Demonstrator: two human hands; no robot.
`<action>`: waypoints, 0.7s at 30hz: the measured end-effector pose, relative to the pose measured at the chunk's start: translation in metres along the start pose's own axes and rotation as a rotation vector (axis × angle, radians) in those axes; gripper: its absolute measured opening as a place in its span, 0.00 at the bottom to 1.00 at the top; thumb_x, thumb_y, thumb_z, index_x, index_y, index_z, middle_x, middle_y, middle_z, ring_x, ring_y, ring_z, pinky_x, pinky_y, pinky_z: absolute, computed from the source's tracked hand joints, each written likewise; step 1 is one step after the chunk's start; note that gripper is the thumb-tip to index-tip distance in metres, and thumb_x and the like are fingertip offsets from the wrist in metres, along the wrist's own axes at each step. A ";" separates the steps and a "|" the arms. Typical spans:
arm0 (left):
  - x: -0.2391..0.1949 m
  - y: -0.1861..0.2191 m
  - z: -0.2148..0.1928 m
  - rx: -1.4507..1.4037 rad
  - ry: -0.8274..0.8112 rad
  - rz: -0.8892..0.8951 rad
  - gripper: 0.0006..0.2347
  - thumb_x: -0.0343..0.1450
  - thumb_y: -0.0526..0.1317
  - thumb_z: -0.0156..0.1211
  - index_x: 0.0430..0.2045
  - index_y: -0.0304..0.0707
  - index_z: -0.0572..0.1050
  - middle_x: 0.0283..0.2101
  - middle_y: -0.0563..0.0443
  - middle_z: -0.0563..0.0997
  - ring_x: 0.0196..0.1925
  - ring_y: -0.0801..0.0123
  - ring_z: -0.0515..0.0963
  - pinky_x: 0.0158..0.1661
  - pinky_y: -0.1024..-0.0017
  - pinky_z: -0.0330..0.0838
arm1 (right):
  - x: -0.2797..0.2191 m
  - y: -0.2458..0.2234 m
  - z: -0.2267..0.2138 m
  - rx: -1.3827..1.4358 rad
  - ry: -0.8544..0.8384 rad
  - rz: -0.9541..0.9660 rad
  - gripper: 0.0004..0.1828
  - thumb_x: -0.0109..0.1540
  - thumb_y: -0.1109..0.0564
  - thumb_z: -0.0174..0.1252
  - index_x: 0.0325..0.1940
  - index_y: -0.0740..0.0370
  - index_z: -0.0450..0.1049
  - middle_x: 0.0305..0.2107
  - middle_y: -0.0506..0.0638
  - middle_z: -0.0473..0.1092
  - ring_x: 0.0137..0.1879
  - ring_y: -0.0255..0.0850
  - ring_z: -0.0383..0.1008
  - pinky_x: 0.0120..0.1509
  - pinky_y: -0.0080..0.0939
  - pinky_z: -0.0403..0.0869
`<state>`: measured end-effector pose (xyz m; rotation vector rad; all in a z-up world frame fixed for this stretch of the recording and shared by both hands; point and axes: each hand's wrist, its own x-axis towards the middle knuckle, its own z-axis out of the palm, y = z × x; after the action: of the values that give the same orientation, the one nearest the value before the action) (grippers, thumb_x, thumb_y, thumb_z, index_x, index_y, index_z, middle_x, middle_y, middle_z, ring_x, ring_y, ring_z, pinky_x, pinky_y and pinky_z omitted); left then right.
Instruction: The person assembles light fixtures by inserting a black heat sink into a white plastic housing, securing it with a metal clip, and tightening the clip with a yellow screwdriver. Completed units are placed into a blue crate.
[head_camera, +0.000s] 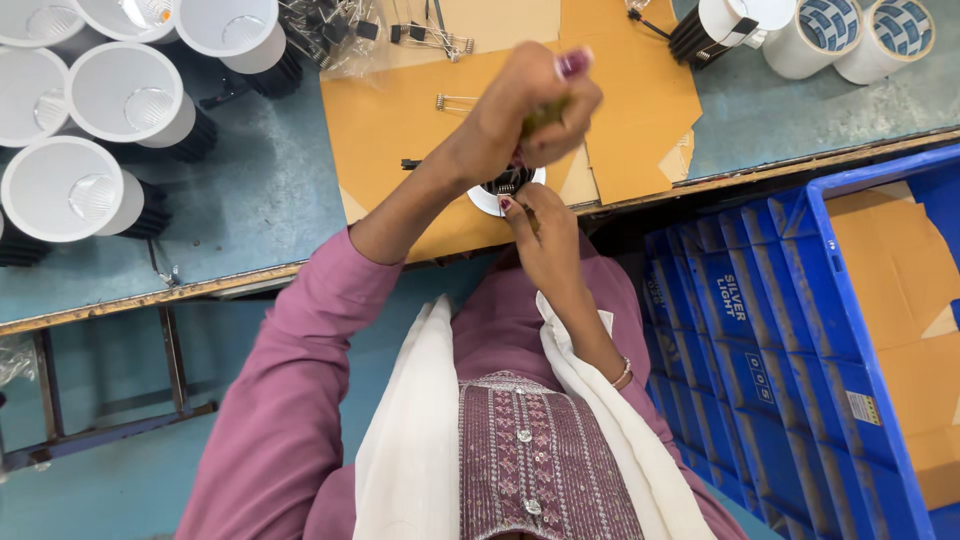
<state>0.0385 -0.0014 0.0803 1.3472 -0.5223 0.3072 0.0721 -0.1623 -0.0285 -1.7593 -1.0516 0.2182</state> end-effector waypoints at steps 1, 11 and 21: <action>0.002 0.003 0.000 0.022 -0.069 -0.020 0.27 0.81 0.60 0.41 0.17 0.39 0.57 0.14 0.57 0.58 0.15 0.79 0.55 0.18 0.79 0.47 | 0.000 0.000 -0.001 0.003 -0.003 -0.012 0.11 0.67 0.58 0.57 0.35 0.68 0.69 0.27 0.57 0.65 0.33 0.50 0.66 0.39 0.45 0.67; 0.022 0.019 -0.003 -0.096 -0.320 -0.207 0.32 0.82 0.61 0.41 0.09 0.37 0.54 0.13 0.59 0.52 0.14 0.79 0.51 0.17 0.78 0.43 | 0.000 0.006 -0.002 0.075 0.002 -0.013 0.12 0.68 0.58 0.58 0.35 0.69 0.68 0.27 0.56 0.65 0.32 0.45 0.65 0.37 0.43 0.65; 0.021 0.014 -0.005 -0.126 -0.210 -0.182 0.33 0.82 0.61 0.42 0.10 0.36 0.54 0.13 0.58 0.52 0.13 0.79 0.52 0.17 0.78 0.44 | 0.001 0.015 -0.005 0.145 0.028 0.020 0.10 0.68 0.60 0.58 0.34 0.68 0.69 0.26 0.53 0.69 0.32 0.39 0.69 0.39 0.39 0.68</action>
<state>0.0500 0.0050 0.1021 1.3004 -0.5794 -0.0166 0.0839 -0.1660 -0.0379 -1.6379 -0.9742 0.2746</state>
